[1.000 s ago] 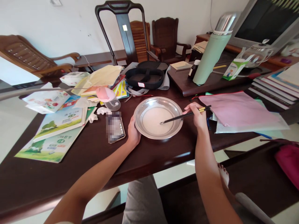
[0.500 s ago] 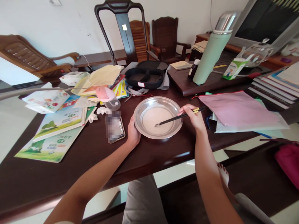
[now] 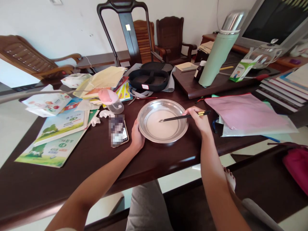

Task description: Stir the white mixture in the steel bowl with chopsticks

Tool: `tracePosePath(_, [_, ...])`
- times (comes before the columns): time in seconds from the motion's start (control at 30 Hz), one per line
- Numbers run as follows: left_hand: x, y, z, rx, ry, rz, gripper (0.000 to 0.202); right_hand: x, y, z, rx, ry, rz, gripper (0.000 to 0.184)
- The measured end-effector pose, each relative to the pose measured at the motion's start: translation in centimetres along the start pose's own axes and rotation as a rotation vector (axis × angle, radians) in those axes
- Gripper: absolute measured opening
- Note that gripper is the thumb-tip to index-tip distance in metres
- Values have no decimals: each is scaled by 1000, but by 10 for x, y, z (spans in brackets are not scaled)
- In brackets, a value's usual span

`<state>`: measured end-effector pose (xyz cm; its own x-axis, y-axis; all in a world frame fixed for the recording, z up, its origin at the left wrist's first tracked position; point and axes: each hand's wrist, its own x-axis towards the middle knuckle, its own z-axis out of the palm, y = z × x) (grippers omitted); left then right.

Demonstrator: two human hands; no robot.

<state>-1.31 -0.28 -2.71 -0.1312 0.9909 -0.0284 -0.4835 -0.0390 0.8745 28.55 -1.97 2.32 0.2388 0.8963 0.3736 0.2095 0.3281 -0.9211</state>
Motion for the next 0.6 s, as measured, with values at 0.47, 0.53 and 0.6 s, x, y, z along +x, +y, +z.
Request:
tracePosePath(0.47, [0, 0, 0, -5, -13, 4, 39, 0, 0, -3, 19, 99, 11, 58])
tracePosePath(0.53, [0, -1, -1, -4, -8, -1, 41, -1, 0, -3, 49, 80, 37, 59])
tracePosePath(0.6, [0, -1, -1, -4, 4, -10, 42, -2, -2, -2, 48, -14, 47, 60])
